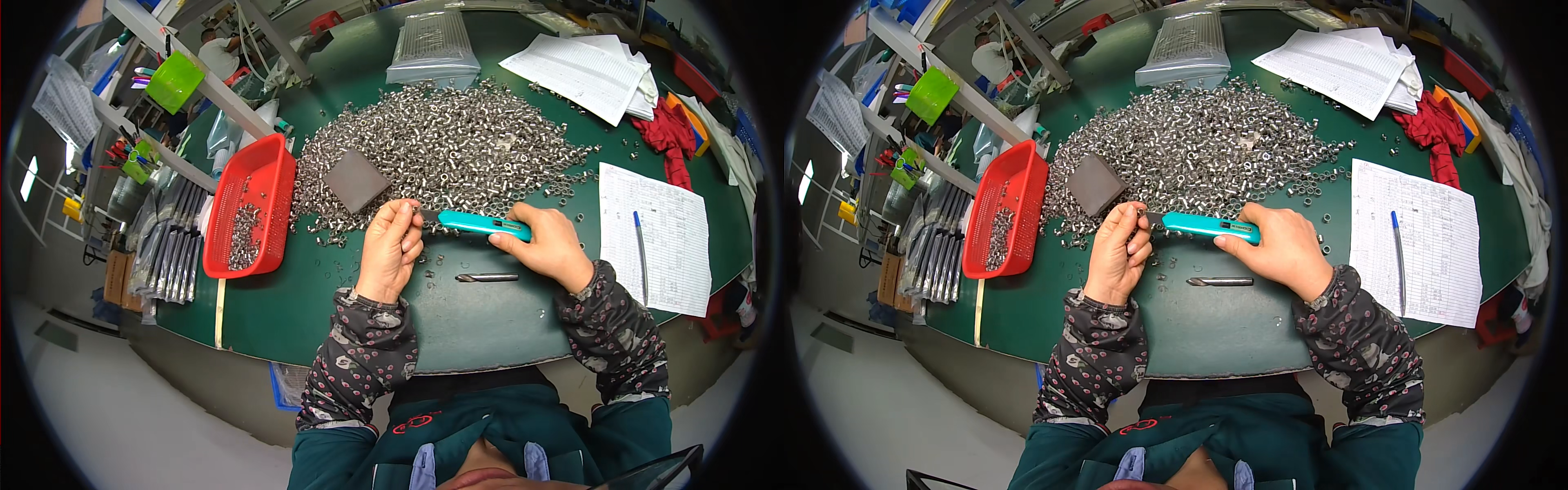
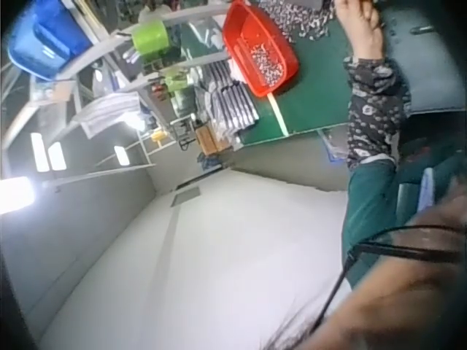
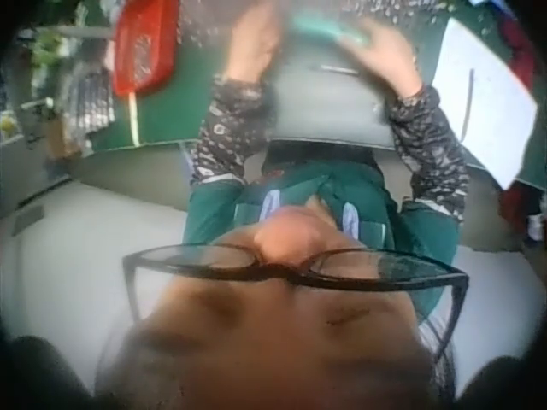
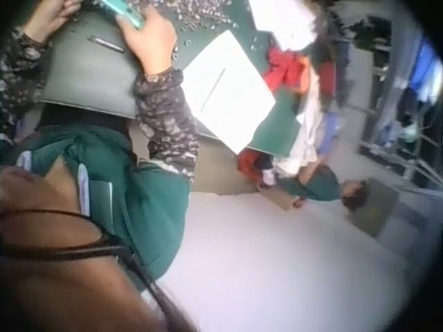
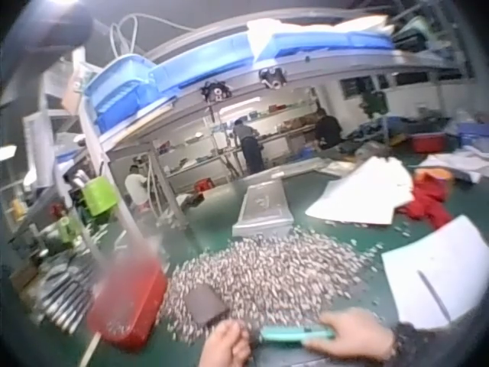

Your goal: Deburring small metal components using a utility knife at a workbench.

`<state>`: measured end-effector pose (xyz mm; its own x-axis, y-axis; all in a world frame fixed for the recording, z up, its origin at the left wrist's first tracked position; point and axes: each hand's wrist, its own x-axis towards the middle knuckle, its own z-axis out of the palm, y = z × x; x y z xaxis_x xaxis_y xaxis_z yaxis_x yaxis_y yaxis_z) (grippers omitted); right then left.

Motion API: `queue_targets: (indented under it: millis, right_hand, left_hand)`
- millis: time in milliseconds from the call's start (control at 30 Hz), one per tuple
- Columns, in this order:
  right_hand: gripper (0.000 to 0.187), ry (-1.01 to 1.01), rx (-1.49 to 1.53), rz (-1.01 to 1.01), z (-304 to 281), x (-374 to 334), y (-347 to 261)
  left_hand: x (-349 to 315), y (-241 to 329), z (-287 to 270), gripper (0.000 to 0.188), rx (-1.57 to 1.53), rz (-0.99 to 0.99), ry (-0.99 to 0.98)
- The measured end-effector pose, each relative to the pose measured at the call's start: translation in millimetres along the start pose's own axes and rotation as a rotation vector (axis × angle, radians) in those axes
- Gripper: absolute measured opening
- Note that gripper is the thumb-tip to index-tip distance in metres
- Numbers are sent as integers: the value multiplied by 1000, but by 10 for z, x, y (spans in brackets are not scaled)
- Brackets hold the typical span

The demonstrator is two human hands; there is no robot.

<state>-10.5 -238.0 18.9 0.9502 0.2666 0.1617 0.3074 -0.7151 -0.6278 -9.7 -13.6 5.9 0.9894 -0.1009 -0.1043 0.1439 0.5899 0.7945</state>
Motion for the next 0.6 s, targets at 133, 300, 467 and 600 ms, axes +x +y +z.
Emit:
queue_targets:
  millis: [133, 300, 467, 600]
  right_hand:
    - [42, -7, 3, 4, -5, -1, 0]
    - [41, -33, 26, 13, -16, -6, 5]
    - [38, 129, 167, 51, -71, 22, 24]
    - [33, 252, 262, -7, -63, 75, 78]
  left_hand:
    - [-3, -5, 4, 11, 13, 9, 2]
    - [4, -7, 6, 10, 39, -1, -18]
    - [32, -7, -49, 10, -5, -36, -26]
    - [9, 57, -85, 15, -197, -24, -41]
